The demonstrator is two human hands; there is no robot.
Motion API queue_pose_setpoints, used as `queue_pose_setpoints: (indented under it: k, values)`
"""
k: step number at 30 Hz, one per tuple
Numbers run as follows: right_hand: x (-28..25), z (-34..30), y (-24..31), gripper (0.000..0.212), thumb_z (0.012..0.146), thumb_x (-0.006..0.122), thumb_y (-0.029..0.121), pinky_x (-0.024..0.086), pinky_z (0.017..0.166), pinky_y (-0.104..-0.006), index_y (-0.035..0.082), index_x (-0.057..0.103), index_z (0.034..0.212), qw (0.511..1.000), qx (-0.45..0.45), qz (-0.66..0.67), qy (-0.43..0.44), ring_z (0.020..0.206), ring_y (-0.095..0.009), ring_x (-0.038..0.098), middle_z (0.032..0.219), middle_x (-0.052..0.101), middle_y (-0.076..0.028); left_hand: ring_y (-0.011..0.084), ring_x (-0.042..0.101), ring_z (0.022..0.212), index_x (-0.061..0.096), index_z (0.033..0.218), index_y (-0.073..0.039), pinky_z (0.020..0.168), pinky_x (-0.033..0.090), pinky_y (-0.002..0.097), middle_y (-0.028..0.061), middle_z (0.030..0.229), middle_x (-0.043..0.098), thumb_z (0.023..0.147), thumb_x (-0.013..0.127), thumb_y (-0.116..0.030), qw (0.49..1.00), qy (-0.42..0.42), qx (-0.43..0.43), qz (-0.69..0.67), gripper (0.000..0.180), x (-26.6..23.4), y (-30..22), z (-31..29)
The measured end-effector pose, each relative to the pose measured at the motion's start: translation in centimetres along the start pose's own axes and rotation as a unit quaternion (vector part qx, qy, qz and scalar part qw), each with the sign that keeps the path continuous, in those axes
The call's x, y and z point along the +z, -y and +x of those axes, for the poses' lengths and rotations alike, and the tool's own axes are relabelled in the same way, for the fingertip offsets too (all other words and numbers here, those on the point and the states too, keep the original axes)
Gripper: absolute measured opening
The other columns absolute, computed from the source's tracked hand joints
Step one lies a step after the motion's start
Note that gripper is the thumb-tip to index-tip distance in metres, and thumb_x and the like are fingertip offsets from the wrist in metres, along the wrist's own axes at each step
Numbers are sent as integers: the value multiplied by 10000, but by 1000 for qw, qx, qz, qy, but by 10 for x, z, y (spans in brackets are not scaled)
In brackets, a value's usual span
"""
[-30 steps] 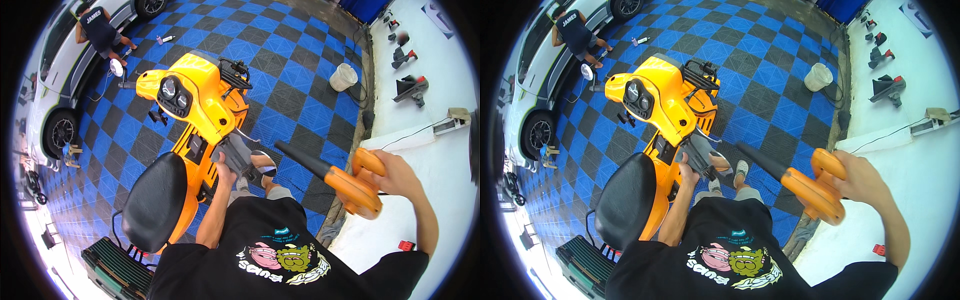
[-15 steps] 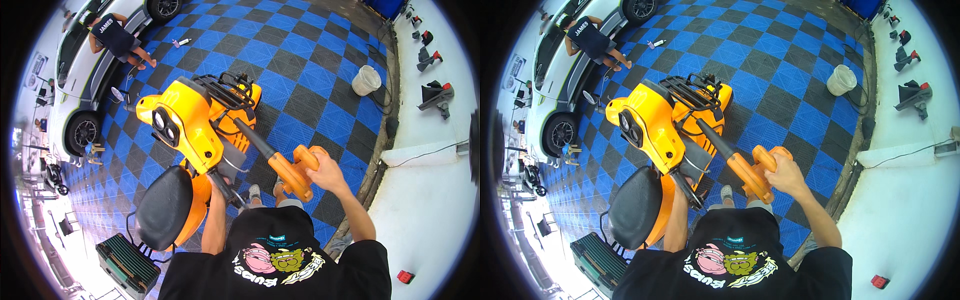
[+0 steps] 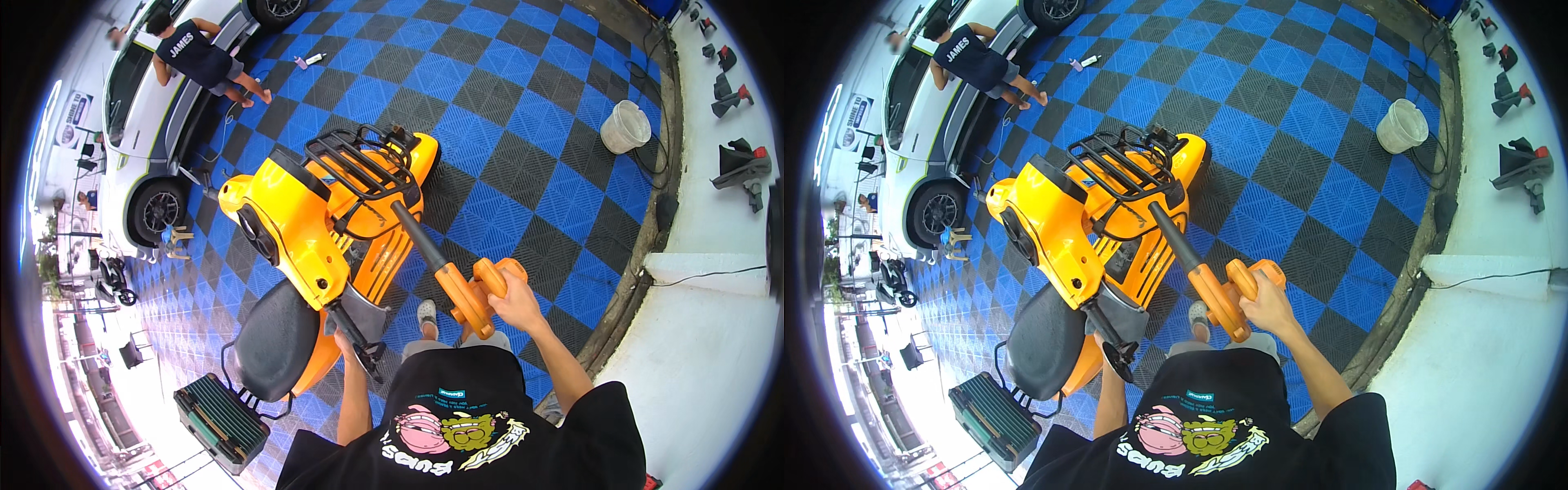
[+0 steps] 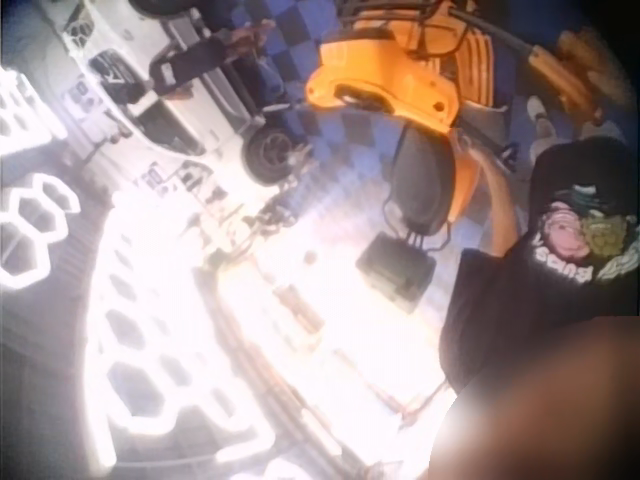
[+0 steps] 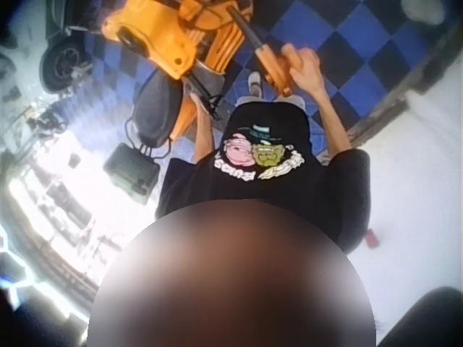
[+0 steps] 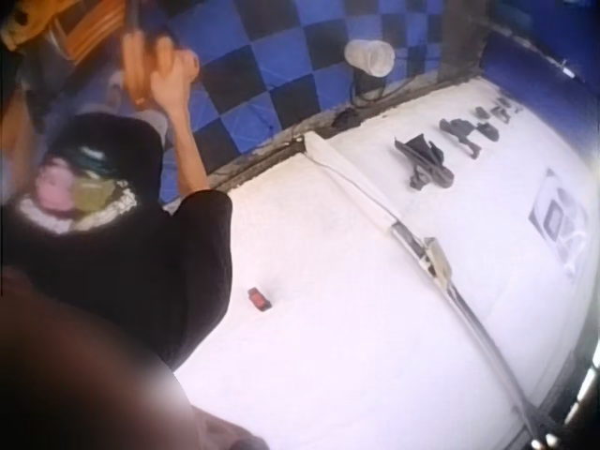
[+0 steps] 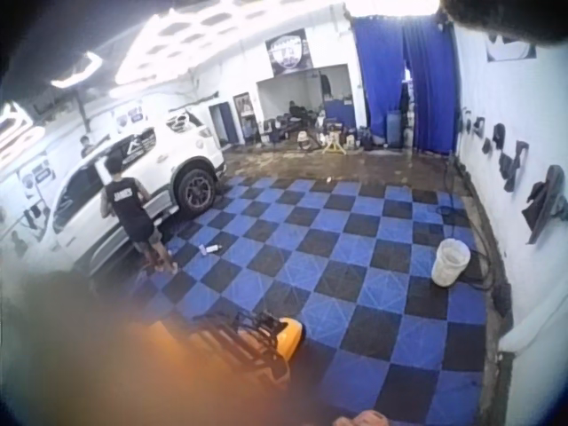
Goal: The person uses a handheld leaf blower to remove dust and debris from an orange scooter, then wipes the scooter with a cloth. The person moves around the scooter to clean multiple surfaces including the front, sides, and rear storage box.
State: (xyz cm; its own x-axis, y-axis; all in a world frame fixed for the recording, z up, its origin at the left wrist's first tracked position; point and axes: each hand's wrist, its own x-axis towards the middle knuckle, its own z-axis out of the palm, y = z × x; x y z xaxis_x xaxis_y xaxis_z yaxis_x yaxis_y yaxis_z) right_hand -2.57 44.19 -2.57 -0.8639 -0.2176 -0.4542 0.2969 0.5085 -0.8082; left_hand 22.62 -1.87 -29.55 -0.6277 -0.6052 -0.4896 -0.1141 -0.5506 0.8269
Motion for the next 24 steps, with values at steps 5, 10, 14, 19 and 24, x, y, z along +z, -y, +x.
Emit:
queue_pose_setpoints:
  k: [5,10,14,19,24]
  values:
    - [-7,12,-13,535,821,648,128,534,1013,-475,4,630,1341,1000,10,-10,-10,1149,-417,699,1155,726,-243,250,735,856,609,1310,-5,747,603,336,133,1106,733,1080,619,-390,988,149,-14,-45,449,-42,21,-29]
    - [-13,28,-19,488,825,651,97,538,1003,-466,-10,644,1301,1000,12,-11,-17,1141,-398,706,1148,727,-243,301,753,904,600,1262,-29,749,663,423,158,1070,711,1092,542,-396,997,-58,31,48,408,-8,35,-69]
    - [-12,38,-22,485,830,650,87,537,1009,-461,-8,647,1306,997,65,29,27,1160,-391,703,1170,727,-243,315,751,918,604,1265,-31,766,661,434,162,1086,712,1090,537,-399,993,-84,-26,83,413,-12,26,-90]
    - [-2,40,-28,493,819,643,106,549,972,-472,-3,652,1300,1000,24,-4,-1,1088,-409,718,1131,738,-240,332,749,936,610,1268,-32,786,659,448,166,1106,714,1088,530,-404,988,-93,-44,112,420,-29,27,-103]
    - [-5,28,-23,483,834,673,93,538,1006,-450,-4,659,1307,999,30,14,-20,1133,-384,712,1153,734,-219,350,747,953,616,1271,-34,806,656,461,171,1125,715,1087,523,-408,987,-89,-51,122,427,-34,30,-99]
